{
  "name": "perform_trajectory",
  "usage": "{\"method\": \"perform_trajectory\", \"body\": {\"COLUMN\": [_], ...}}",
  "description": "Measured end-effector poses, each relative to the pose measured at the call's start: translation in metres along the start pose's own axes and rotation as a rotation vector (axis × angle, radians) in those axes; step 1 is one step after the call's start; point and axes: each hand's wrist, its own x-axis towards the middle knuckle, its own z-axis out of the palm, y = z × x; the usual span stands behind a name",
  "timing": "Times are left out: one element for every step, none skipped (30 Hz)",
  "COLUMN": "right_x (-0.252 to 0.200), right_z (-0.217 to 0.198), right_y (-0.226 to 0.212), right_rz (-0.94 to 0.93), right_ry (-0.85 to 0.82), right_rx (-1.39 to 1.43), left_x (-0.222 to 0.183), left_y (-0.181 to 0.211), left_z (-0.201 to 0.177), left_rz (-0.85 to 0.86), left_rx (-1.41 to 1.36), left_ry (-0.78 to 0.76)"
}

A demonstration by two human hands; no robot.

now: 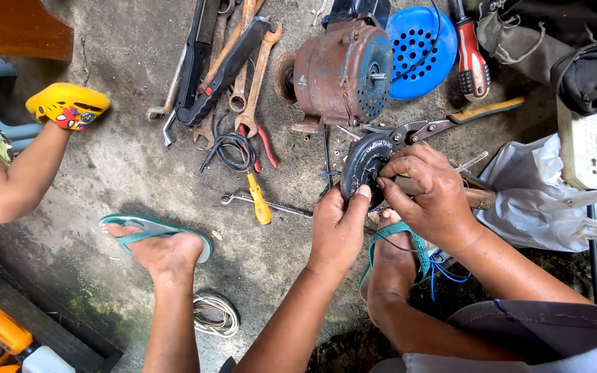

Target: Disassembling and repairing an electric motor assembly using various hand tools

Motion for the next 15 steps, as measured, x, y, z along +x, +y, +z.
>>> {"method": "perform_trajectory", "body": {"right_x": [-0.001, -0.002, -0.004, -0.005, -0.006, -0.007, -0.009, -0.010, -0.011, -0.012, -0.012, -0.013, -0.014, -0.014, -0.015], "right_z": [0.001, 0.002, 0.003, 0.004, 0.005, 0.006, 0.006, 0.006, 0.006, 0.007, 0.008, 0.009, 0.009, 0.009, 0.010], "right_y": [0.001, 0.001, 0.002, 0.001, 0.001, 0.000, 0.001, 0.002, 0.003, 0.002, 0.002, 0.001, 0.002, 0.004, 0.005], "right_rz": [0.000, 0.021, 0.042, 0.044, 0.073, 0.100, 0.102, 0.129, 0.155, 0.156, 0.150, 0.144, 0.147, 0.109, 0.072], "right_ry": [0.000, 0.000, 0.000, -0.001, 0.002, 0.007, 0.007, 0.002, -0.003, -0.002, -0.004, -0.008, -0.008, -0.020, -0.031], "right_rx": [0.001, 0.013, 0.024, 0.022, 0.041, 0.058, 0.055, 0.095, 0.135, 0.135, 0.140, 0.145, 0.146, 0.109, 0.072], "left_x": [-0.001, -0.002, -0.002, -0.002, -0.002, -0.001, -0.002, -0.002, -0.002, -0.003, -0.004, -0.005, -0.006, -0.006, -0.006], "left_y": [-0.003, -0.006, -0.009, -0.013, -0.016, -0.020, -0.018, -0.015, -0.012, -0.012, -0.011, -0.011, -0.011, -0.010, -0.010], "left_z": [0.000, 0.000, 0.000, 0.000, 0.000, 0.000, -0.001, -0.002, -0.003, -0.004, -0.005, -0.007, -0.008, -0.008, -0.009], "left_rz": [0.000, 0.032, 0.064, 0.062, 0.136, 0.212, 0.211, 0.245, 0.280, 0.280, 0.286, 0.290, 0.288, 0.263, 0.238], "left_rx": [0.001, 0.042, 0.084, 0.083, 0.140, 0.197, 0.196, 0.212, 0.229, 0.230, 0.251, 0.273, 0.274, 0.270, 0.267], "left_ry": [0.001, -0.016, -0.032, -0.034, -0.031, -0.027, -0.030, -0.052, -0.073, -0.075, -0.083, -0.091, -0.092, -0.104, -0.116]}}
